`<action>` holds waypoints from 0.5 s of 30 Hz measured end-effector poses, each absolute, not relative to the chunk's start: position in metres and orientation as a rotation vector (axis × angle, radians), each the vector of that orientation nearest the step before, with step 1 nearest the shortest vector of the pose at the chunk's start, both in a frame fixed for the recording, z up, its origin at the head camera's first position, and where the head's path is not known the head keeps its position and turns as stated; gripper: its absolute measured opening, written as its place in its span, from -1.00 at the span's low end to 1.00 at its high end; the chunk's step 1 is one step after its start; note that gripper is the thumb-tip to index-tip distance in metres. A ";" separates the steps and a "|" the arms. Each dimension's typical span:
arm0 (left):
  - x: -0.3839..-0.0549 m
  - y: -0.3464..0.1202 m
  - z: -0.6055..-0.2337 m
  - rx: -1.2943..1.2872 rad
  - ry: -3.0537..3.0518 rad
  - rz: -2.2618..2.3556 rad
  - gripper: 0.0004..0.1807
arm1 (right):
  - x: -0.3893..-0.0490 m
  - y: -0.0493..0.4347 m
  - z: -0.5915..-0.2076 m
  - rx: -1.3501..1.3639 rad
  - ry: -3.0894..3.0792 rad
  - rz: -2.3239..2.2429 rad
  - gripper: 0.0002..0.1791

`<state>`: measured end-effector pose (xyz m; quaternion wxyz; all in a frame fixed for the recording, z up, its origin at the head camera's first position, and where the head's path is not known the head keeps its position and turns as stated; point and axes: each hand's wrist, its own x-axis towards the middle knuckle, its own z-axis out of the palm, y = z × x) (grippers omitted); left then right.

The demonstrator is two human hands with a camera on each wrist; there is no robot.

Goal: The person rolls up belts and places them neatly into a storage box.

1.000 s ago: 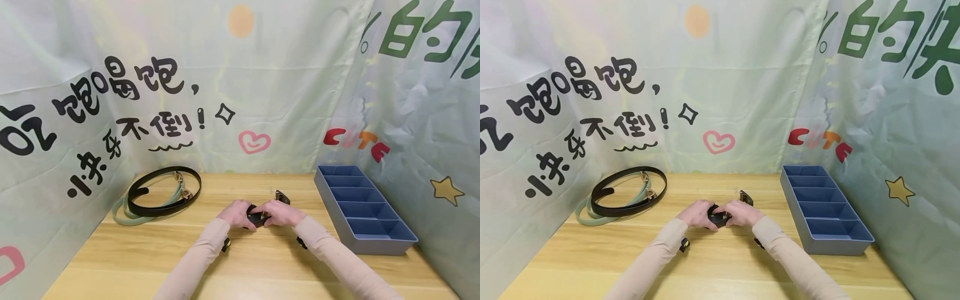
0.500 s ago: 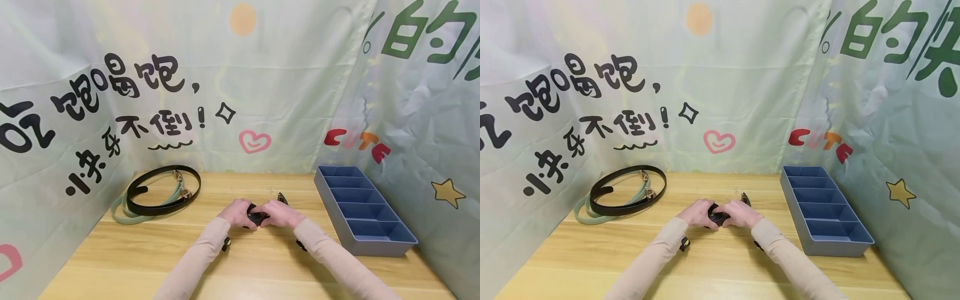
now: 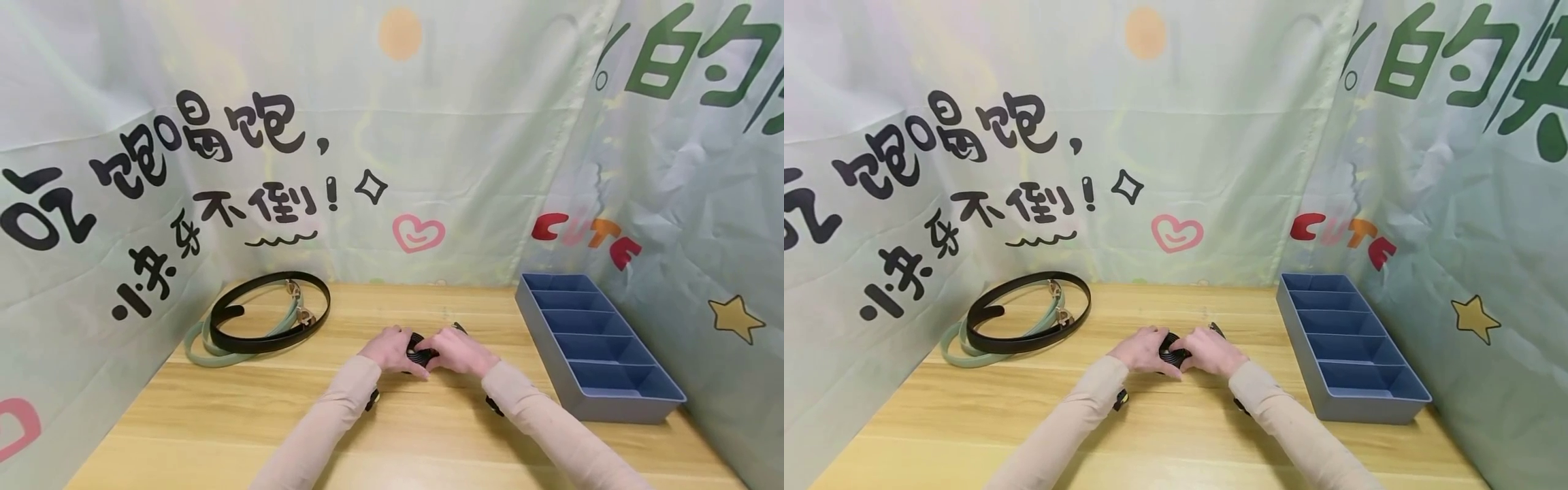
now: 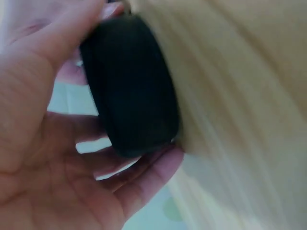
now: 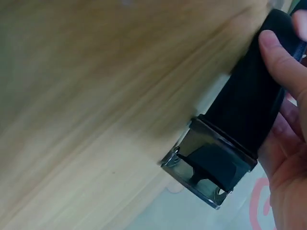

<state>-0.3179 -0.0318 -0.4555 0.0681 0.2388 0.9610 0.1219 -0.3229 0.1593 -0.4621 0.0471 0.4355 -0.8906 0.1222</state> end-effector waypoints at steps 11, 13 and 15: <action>-0.327 -0.037 -0.455 0.832 2.820 0.379 -0.24 | -0.323 0.169 -0.459 1.374 -2.789 0.313 -0.45; -0.325 -0.036 -0.454 0.816 2.834 0.357 -0.22 | -0.323 0.167 -0.460 1.354 -2.777 0.323 -0.48; -0.321 -0.034 -0.452 0.783 2.863 0.335 -0.18 | -0.323 0.165 -0.461 1.324 -2.762 0.326 -0.51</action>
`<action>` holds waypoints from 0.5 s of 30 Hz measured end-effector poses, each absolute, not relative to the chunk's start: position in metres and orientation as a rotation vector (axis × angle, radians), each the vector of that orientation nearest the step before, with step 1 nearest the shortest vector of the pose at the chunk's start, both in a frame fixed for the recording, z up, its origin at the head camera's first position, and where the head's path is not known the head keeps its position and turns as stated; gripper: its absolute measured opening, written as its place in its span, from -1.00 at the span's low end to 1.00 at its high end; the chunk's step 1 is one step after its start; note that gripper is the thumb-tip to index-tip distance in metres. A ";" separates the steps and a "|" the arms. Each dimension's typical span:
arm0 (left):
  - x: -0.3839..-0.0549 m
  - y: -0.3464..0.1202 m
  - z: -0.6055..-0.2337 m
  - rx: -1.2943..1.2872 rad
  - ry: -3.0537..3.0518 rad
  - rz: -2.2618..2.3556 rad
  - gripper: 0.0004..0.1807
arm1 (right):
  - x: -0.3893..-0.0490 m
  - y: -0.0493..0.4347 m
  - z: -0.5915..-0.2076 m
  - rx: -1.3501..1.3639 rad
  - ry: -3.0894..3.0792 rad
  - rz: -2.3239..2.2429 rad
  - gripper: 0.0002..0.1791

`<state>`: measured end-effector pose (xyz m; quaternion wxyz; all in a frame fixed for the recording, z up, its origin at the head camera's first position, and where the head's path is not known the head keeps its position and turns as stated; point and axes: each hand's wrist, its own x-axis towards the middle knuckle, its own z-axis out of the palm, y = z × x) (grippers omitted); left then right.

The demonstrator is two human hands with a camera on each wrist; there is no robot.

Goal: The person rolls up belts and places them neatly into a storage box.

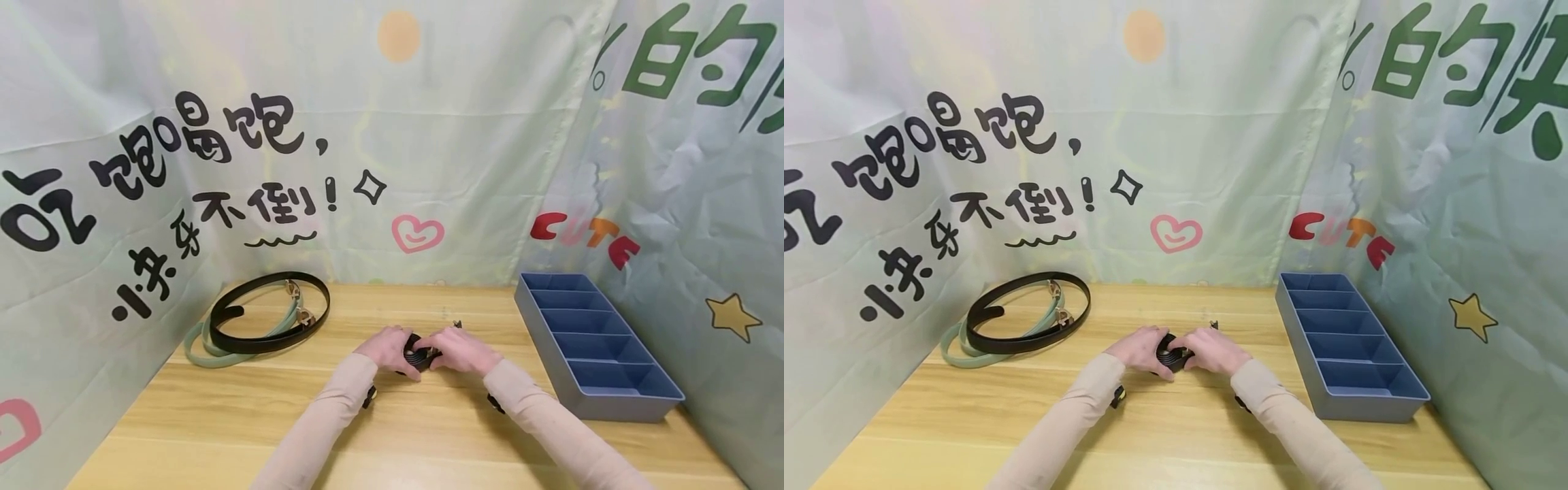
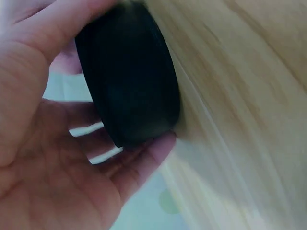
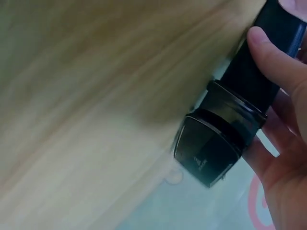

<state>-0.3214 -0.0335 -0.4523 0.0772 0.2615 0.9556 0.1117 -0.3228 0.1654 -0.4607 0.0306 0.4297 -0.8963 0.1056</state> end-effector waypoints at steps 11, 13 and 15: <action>-0.319 -0.028 -0.459 0.718 2.946 0.290 -0.20 | -0.323 0.163 -0.465 1.300 -2.767 0.358 -0.55; -0.319 -0.029 -0.459 0.719 2.944 0.298 -0.18 | -0.323 0.164 -0.464 1.296 -2.774 0.356 -0.55; -0.319 -0.029 -0.458 0.709 2.945 0.308 -0.16 | -0.323 0.164 -0.464 1.291 -2.768 0.362 -0.57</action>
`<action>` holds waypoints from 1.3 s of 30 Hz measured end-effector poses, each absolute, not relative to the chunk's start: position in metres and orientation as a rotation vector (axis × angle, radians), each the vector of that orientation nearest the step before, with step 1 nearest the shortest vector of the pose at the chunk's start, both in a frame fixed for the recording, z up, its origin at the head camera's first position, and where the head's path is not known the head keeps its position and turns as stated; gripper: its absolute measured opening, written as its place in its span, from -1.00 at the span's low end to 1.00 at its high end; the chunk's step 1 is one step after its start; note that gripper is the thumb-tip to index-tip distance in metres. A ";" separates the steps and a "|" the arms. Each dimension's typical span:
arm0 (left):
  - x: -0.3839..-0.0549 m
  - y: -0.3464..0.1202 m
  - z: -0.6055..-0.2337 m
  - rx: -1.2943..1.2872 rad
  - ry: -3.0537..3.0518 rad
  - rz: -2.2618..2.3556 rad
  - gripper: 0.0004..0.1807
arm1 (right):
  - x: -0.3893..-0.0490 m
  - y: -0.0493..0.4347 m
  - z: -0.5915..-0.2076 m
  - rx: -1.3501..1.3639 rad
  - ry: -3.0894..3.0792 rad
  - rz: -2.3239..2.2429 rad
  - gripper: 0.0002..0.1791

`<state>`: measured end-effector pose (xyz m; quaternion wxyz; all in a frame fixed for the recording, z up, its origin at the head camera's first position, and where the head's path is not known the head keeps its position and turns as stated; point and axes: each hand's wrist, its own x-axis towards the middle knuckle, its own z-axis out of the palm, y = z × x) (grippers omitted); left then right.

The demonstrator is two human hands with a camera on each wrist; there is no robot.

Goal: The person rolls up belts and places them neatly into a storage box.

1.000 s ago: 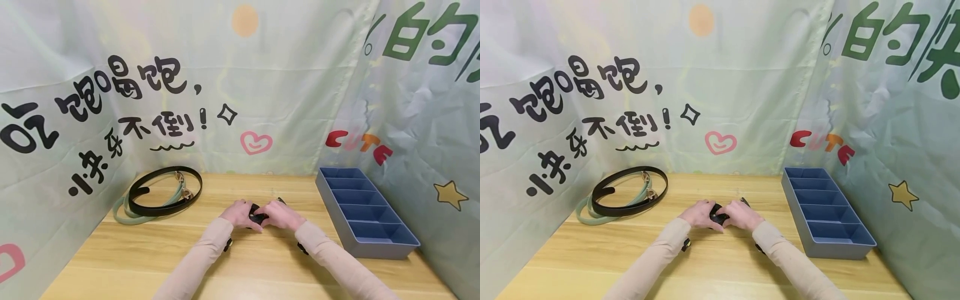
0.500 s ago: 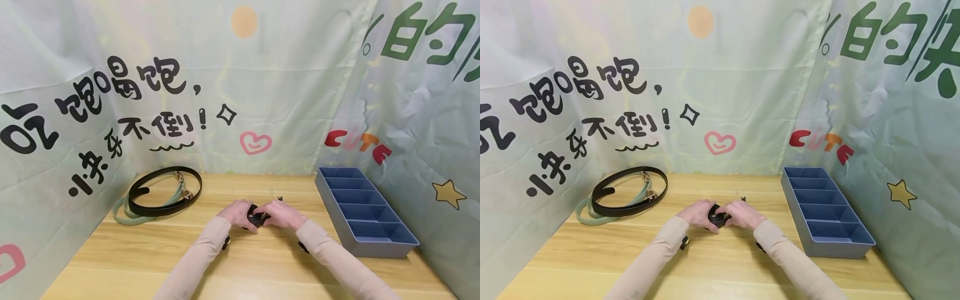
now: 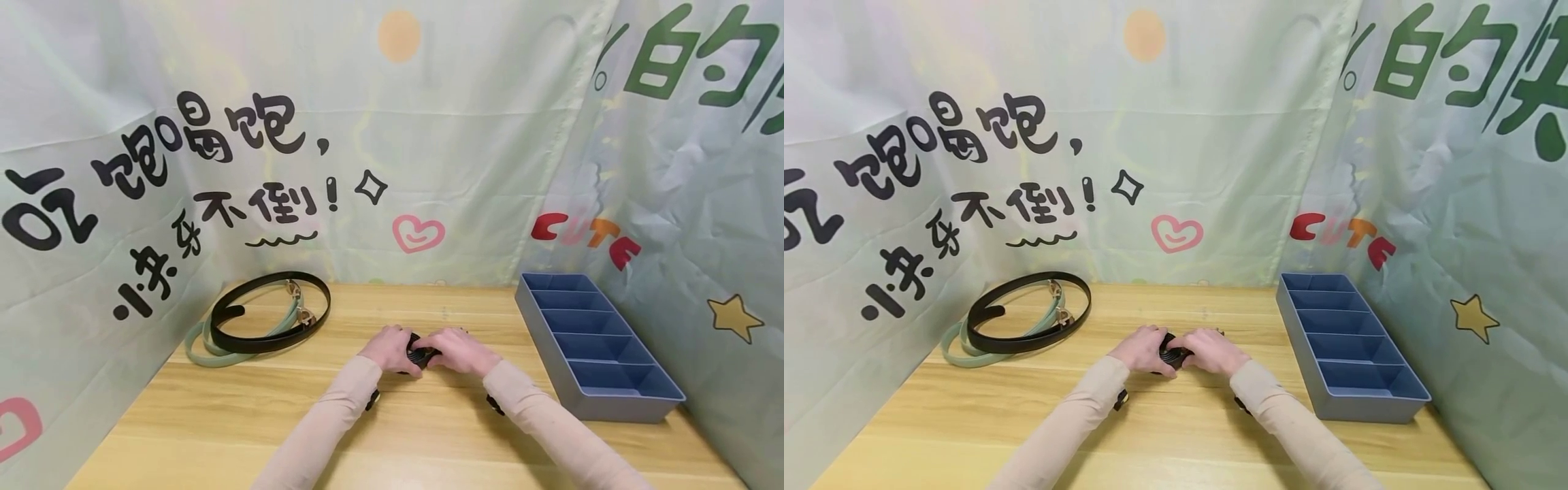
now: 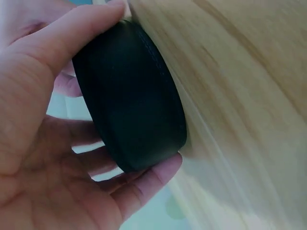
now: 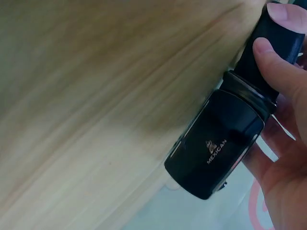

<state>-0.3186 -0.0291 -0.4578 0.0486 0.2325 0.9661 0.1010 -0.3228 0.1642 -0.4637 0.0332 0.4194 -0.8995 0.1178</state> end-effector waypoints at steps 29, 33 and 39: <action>-0.313 -0.028 -0.457 0.605 3.014 0.303 -0.13 | -0.322 0.158 -0.471 1.140 -2.622 0.251 -0.43; -0.319 -0.030 -0.459 0.640 3.016 0.375 -0.12 | -0.320 0.159 -0.472 0.853 -2.577 0.223 -0.14; -0.324 -0.035 -0.462 0.677 2.976 0.413 -0.08 | -0.312 0.156 -0.472 0.610 -2.706 0.225 -0.17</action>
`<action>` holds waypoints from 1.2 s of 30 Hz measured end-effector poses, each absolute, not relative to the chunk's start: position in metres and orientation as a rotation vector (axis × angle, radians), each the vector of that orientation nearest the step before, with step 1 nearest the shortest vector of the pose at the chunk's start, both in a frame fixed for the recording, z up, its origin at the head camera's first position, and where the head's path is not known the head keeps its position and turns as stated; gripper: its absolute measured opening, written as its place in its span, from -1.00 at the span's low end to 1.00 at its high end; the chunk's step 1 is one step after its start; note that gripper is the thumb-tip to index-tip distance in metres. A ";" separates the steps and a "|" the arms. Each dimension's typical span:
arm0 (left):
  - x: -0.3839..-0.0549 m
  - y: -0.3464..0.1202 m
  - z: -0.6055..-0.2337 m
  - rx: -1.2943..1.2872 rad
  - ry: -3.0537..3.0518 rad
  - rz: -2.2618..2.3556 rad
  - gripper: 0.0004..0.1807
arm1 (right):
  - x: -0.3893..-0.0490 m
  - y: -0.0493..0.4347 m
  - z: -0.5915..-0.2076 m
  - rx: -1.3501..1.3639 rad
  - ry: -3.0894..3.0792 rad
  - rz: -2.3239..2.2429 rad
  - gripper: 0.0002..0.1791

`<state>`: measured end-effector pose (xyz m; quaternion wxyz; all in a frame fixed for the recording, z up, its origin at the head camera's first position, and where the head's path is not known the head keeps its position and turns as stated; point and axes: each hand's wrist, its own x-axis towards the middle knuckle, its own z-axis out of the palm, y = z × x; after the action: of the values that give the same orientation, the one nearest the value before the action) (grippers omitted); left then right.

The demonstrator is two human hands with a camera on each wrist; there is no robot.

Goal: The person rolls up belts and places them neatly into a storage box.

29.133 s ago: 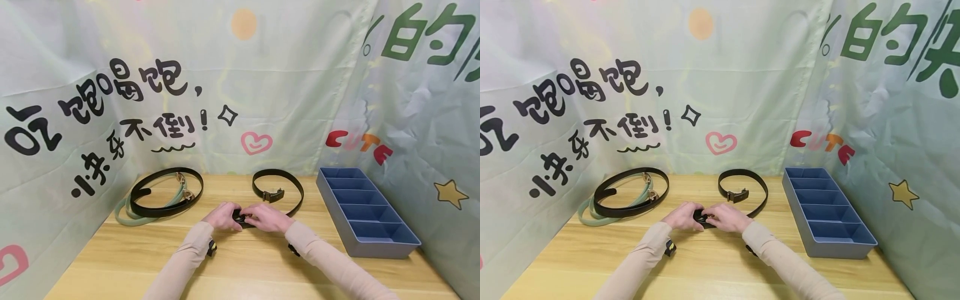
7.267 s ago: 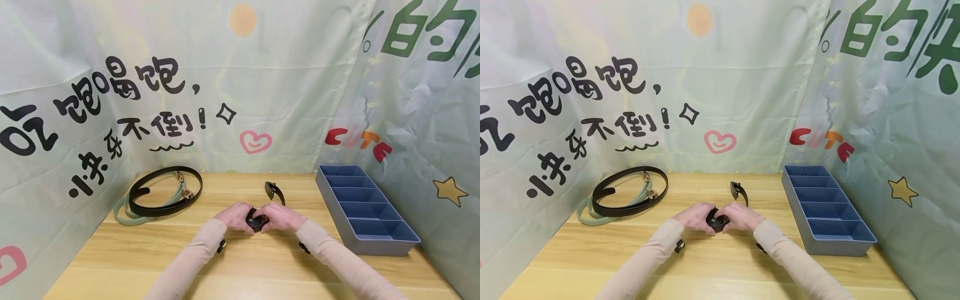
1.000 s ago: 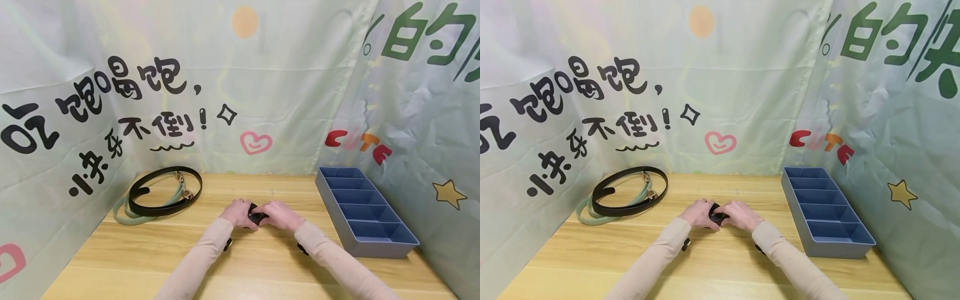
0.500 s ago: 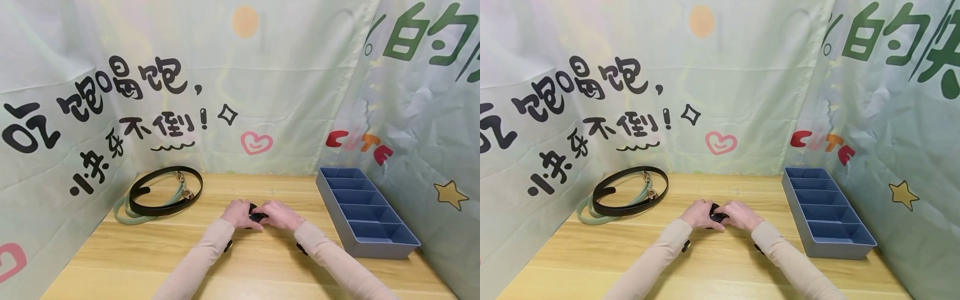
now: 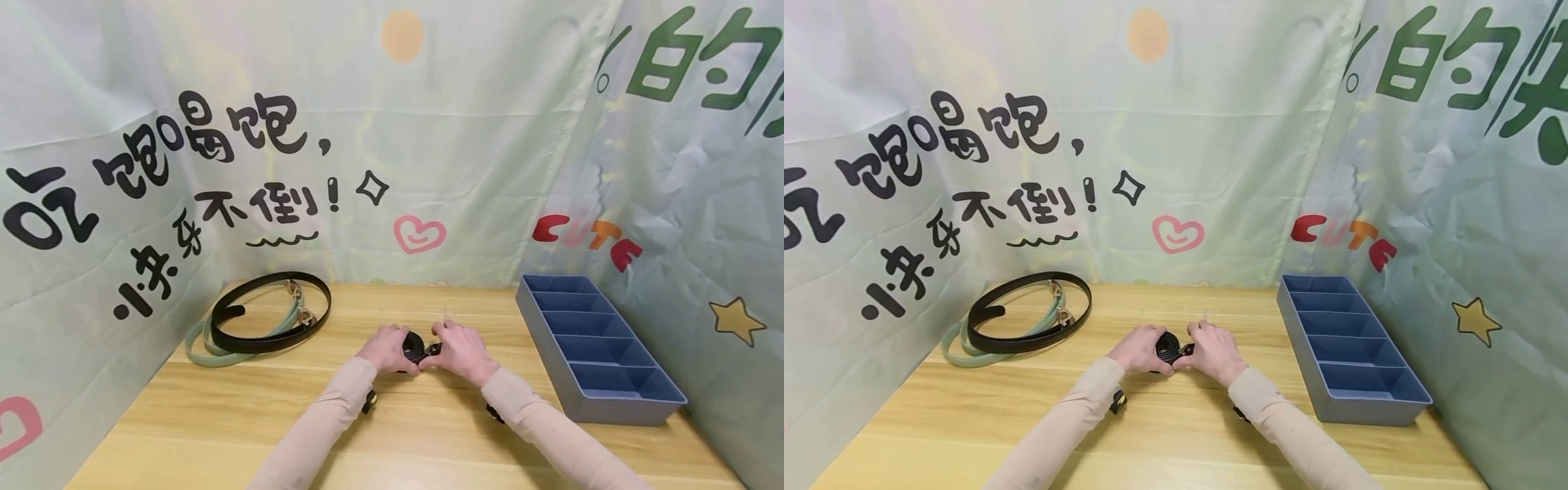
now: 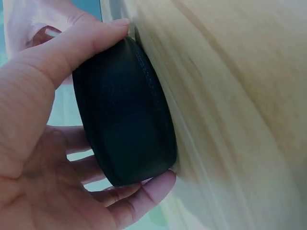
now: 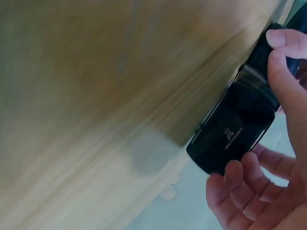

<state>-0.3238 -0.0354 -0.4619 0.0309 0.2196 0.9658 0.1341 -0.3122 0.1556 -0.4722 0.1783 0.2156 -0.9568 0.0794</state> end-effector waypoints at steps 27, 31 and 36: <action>-0.328 -0.037 -0.461 0.745 2.935 0.511 -0.04 | -0.313 0.161 -0.467 1.148 -2.731 0.638 -0.18; -0.327 -0.037 -0.463 0.755 2.932 0.503 -0.11 | -0.308 0.160 -0.467 1.251 -2.766 0.541 -0.34; -0.327 -0.038 -0.466 0.756 2.937 0.535 -0.07 | -0.307 0.158 -0.466 1.223 -2.838 0.627 -0.41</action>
<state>-0.3272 -0.0382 -0.4658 0.0310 0.2454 0.9532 0.1737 -0.3074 0.1580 -0.4657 -0.0057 0.3880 -0.9000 0.1987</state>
